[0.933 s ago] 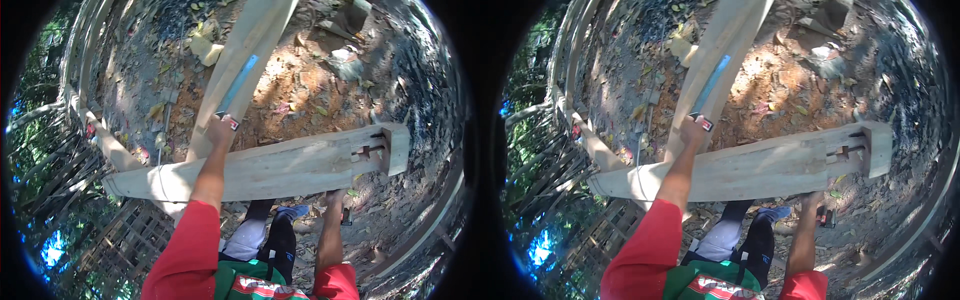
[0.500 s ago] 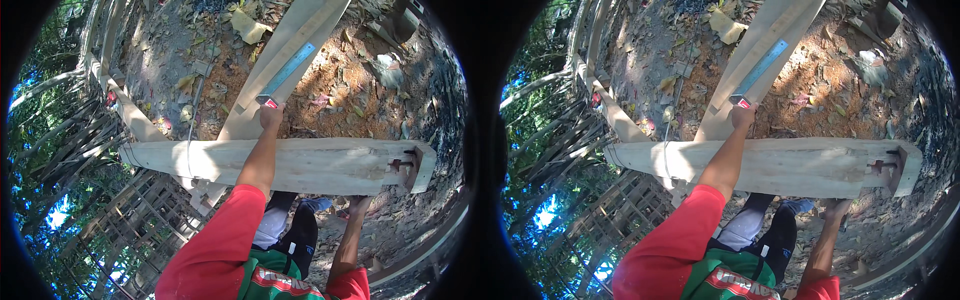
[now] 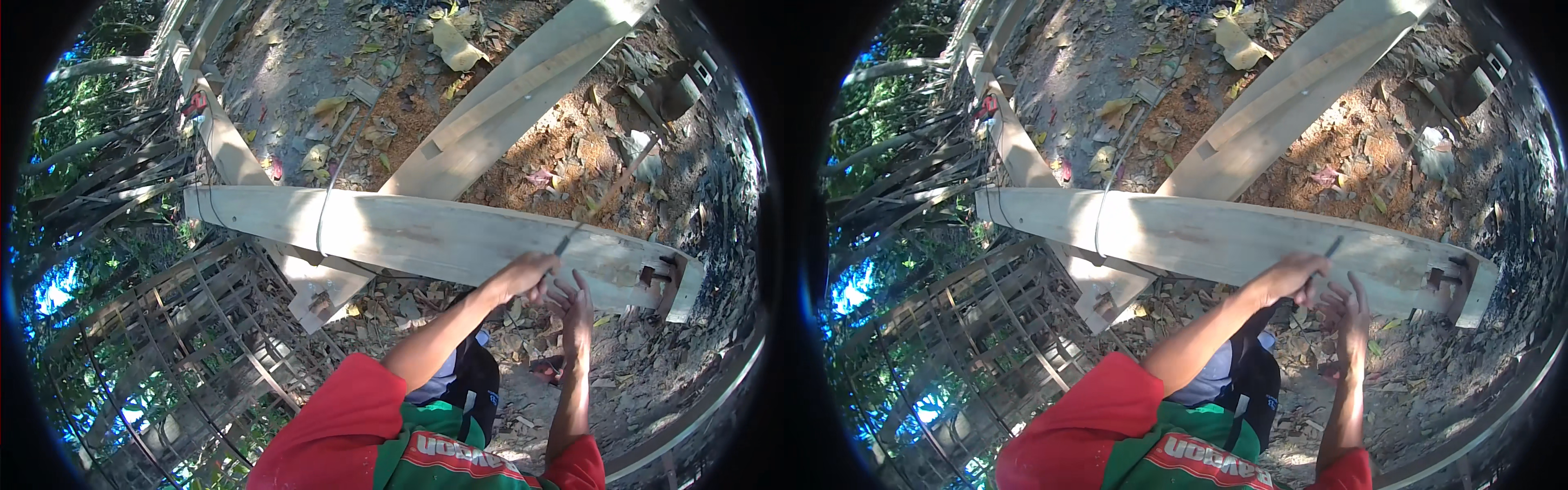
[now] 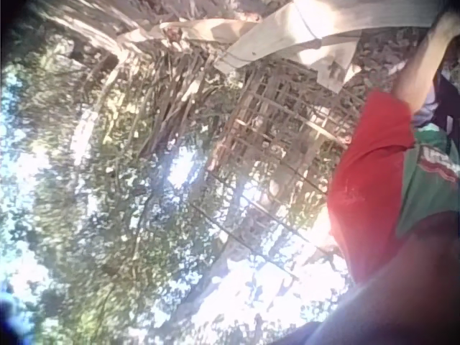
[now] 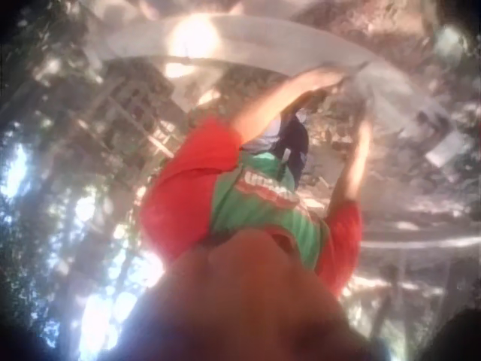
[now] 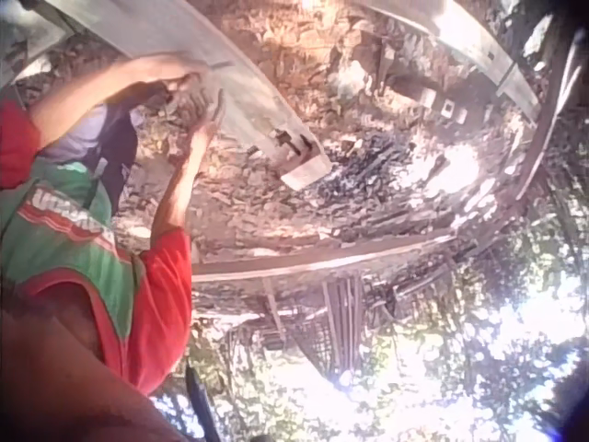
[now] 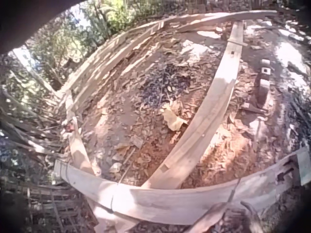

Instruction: The person measures a large piece of wood using a ruler and a square, marks the wood with a pencil, and then cuts the wood using a circular saw.

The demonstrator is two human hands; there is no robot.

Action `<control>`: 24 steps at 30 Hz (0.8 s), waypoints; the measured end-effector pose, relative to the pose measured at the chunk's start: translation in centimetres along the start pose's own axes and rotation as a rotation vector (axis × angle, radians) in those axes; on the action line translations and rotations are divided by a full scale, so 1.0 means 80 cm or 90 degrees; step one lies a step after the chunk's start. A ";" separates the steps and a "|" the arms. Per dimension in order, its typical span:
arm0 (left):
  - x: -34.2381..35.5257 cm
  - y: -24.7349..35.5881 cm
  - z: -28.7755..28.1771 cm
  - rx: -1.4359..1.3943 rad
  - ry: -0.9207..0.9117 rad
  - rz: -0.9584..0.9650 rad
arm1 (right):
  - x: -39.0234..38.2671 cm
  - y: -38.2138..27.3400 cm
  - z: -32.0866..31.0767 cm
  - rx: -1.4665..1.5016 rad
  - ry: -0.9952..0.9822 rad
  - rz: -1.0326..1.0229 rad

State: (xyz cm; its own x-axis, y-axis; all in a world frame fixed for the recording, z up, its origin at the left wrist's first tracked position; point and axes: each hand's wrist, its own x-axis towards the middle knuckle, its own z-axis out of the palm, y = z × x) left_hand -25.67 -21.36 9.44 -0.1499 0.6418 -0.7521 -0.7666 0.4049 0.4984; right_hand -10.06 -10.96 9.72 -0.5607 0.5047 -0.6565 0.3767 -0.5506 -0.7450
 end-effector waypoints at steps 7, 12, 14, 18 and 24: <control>-0.135 -0.192 0.020 -0.025 -0.258 -0.062 | -0.106 0.124 -0.052 0.197 -0.096 0.039; -0.229 -0.299 0.015 0.130 -0.172 -0.228 | -0.233 0.215 -0.062 0.019 -0.063 0.121; -0.254 -0.343 -0.001 0.195 -0.135 -0.309 | -0.267 0.259 -0.047 0.001 -0.044 0.141; -0.277 -0.384 0.003 0.216 -0.130 -0.303 | -0.311 0.308 -0.058 0.043 -0.033 0.135; -0.264 -0.386 0.013 0.265 -0.127 -0.275 | -0.330 0.302 -0.066 0.179 0.041 0.167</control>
State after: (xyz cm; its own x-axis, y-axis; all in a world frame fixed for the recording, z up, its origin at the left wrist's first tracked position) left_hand 1.86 -46.77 10.39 0.2681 0.4568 -0.8482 -0.4186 0.8482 0.3245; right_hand 17.70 -34.07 8.45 -0.4206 0.3580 -0.8336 0.2797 -0.8229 -0.4946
